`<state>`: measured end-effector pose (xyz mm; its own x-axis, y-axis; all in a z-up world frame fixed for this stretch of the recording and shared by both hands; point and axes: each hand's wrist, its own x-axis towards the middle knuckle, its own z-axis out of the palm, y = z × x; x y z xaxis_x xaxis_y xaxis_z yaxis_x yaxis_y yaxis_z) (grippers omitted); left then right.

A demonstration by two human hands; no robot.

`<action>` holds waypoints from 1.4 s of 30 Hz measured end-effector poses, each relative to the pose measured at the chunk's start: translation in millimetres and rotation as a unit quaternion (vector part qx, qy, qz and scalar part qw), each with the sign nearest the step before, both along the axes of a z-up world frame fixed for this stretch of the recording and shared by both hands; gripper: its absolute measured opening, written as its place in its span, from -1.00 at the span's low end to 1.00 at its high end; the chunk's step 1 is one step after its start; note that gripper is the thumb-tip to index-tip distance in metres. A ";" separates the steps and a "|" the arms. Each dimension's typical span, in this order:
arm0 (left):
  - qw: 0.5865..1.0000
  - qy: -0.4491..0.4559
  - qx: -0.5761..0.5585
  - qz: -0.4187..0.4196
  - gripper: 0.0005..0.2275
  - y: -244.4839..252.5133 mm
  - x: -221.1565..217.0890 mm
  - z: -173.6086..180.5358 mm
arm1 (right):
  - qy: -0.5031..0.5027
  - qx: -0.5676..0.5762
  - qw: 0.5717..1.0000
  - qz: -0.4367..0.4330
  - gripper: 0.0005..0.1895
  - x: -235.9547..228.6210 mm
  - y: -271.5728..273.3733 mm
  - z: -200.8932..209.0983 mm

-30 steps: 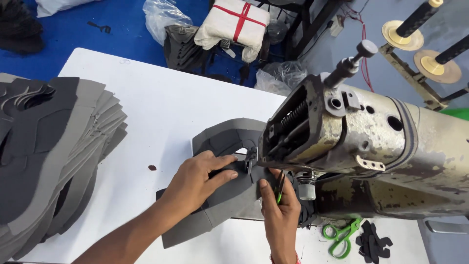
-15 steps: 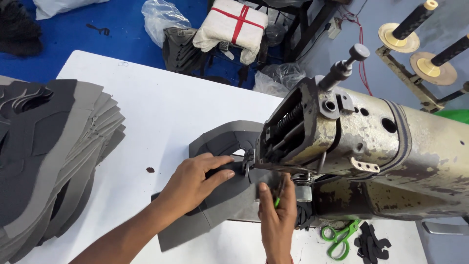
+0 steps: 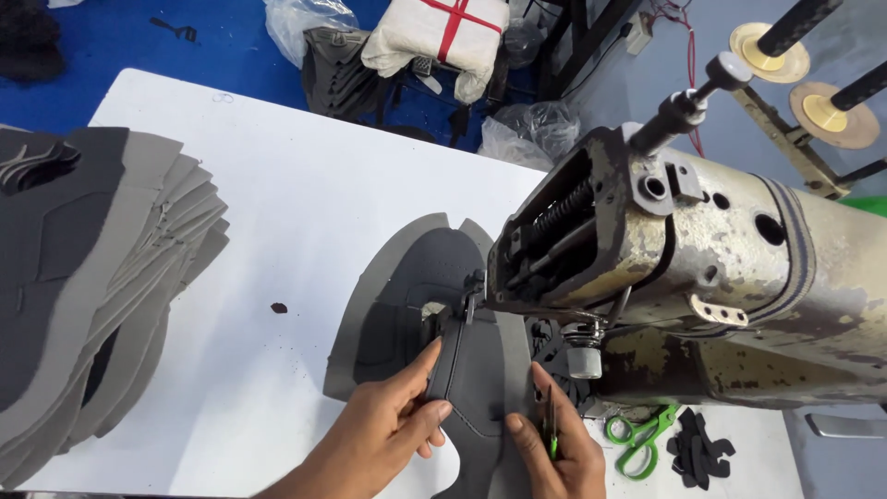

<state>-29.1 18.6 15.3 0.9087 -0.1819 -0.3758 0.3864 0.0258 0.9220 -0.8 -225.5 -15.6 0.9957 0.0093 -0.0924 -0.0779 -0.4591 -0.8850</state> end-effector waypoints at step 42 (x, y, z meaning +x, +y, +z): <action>0.975 -0.089 0.153 -0.137 -0.50 41.8 114.7 28.3 | 0.057 0.154 0.986 0.012 -0.74 23.1 33.4 -11.4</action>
